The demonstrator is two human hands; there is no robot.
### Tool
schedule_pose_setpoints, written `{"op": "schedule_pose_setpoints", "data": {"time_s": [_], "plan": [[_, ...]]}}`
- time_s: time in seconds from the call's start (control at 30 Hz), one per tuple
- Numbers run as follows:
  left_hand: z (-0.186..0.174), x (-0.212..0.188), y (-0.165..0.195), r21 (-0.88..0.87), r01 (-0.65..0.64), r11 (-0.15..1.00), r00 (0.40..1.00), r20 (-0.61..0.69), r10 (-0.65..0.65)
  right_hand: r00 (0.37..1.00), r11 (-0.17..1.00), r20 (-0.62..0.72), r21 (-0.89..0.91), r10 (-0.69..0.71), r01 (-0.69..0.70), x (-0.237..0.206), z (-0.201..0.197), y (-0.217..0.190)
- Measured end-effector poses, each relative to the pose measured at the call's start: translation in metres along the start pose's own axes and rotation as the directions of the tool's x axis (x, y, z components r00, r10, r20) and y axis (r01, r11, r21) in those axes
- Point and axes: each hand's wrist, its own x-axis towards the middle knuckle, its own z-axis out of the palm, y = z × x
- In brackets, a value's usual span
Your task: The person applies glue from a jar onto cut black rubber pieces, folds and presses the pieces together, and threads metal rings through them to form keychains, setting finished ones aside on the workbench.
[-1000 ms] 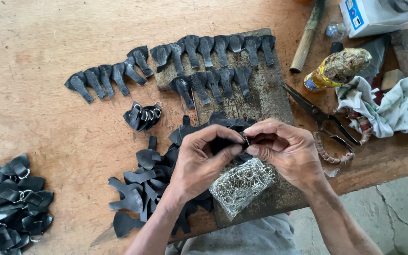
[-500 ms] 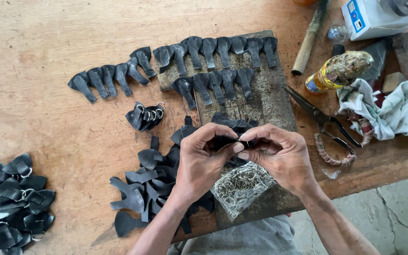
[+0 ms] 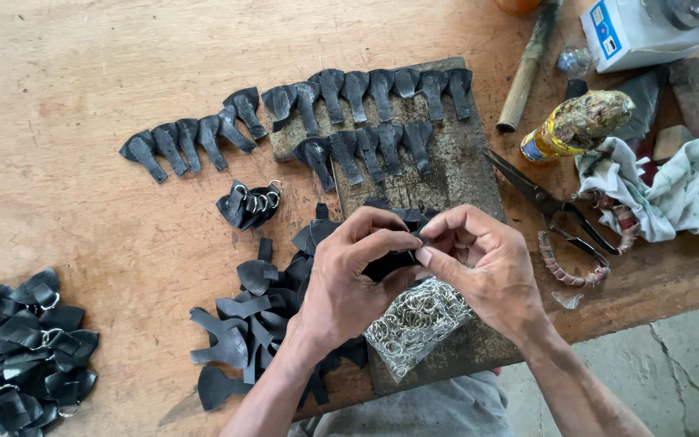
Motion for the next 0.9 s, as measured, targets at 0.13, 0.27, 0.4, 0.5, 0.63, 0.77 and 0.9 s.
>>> {"op": "schedule_pose_setpoints", "data": {"time_s": [0.13,0.27,0.4,0.5,0.63,0.77,0.9], "plan": [[-0.001,-0.001,-0.002,0.024,-0.025,0.999,1.000,0.010,0.025,0.998,0.993,0.013,0.097,0.065,-0.066,0.003,-0.004,-0.001],[-0.004,-0.002,-0.002,0.036,-0.043,0.998,0.999,-0.003,0.043,0.997,0.981,0.020,0.173,0.081,-0.083,0.006,-0.009,0.005],[-0.009,-0.001,-0.002,0.074,-0.035,0.997,0.999,0.017,0.034,0.997,0.974,0.021,0.213,0.069,-0.072,0.008,-0.015,0.014],[-0.012,-0.002,-0.002,0.079,-0.024,0.997,0.999,0.037,0.021,0.996,0.981,0.011,0.172,0.091,-0.092,0.008,-0.018,0.017],[-0.012,-0.002,-0.001,0.087,-0.023,0.996,0.999,0.051,0.018,0.995,0.989,0.061,0.117,0.084,-0.091,0.009,-0.018,0.009],[-0.011,-0.001,-0.001,0.101,-0.037,0.994,0.998,0.049,0.032,0.980,0.993,0.163,-0.027,0.118,-0.115,0.008,-0.016,-0.004],[-0.013,-0.001,-0.001,0.098,-0.058,0.993,0.998,0.036,0.055,0.990,0.995,0.095,0.003,0.101,-0.102,0.010,-0.008,-0.005]]}}
